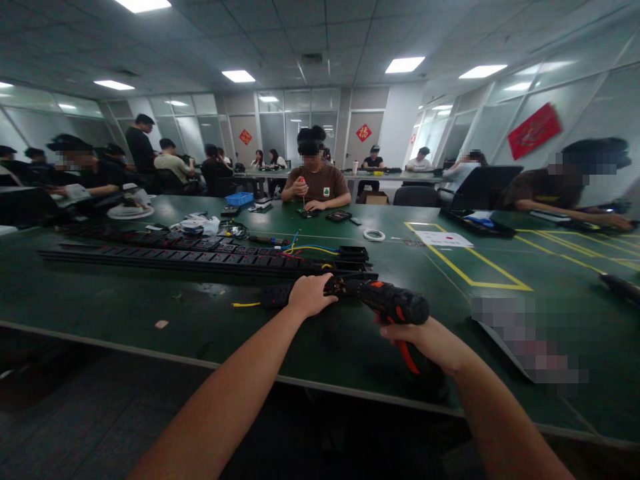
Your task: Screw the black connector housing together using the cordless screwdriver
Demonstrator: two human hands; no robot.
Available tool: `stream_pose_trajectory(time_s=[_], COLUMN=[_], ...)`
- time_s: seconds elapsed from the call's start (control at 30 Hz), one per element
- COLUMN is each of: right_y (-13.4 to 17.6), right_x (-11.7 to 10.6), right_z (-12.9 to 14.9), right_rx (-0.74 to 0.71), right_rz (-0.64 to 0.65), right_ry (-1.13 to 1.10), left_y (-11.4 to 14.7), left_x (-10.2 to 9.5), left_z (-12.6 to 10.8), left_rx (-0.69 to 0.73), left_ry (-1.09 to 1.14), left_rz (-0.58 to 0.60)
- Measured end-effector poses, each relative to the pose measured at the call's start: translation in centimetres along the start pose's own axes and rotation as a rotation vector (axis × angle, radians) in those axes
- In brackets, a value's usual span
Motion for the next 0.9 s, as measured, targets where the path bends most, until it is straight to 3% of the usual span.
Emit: stream_pose_trajectory(time_s=[0.9], right_y=[0.25], right_x=[0.07], right_z=[0.29], right_rx=[-0.001], right_rz=[-0.001], right_ry=[0.024], left_y=[0.03], left_x=[-0.38], left_z=[-0.27], left_rx=[-0.012], left_ry=[0.009], left_rz=[0.022])
Point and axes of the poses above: each hand's wrist, its own y-axis away from the middle knuckle, its own x-axis out of the palm, z = x × y, the point moved 5 cm from there along -y, towards the middle knuckle, and after that the axes turned 12 degrees about x, right-handed, at the moved point
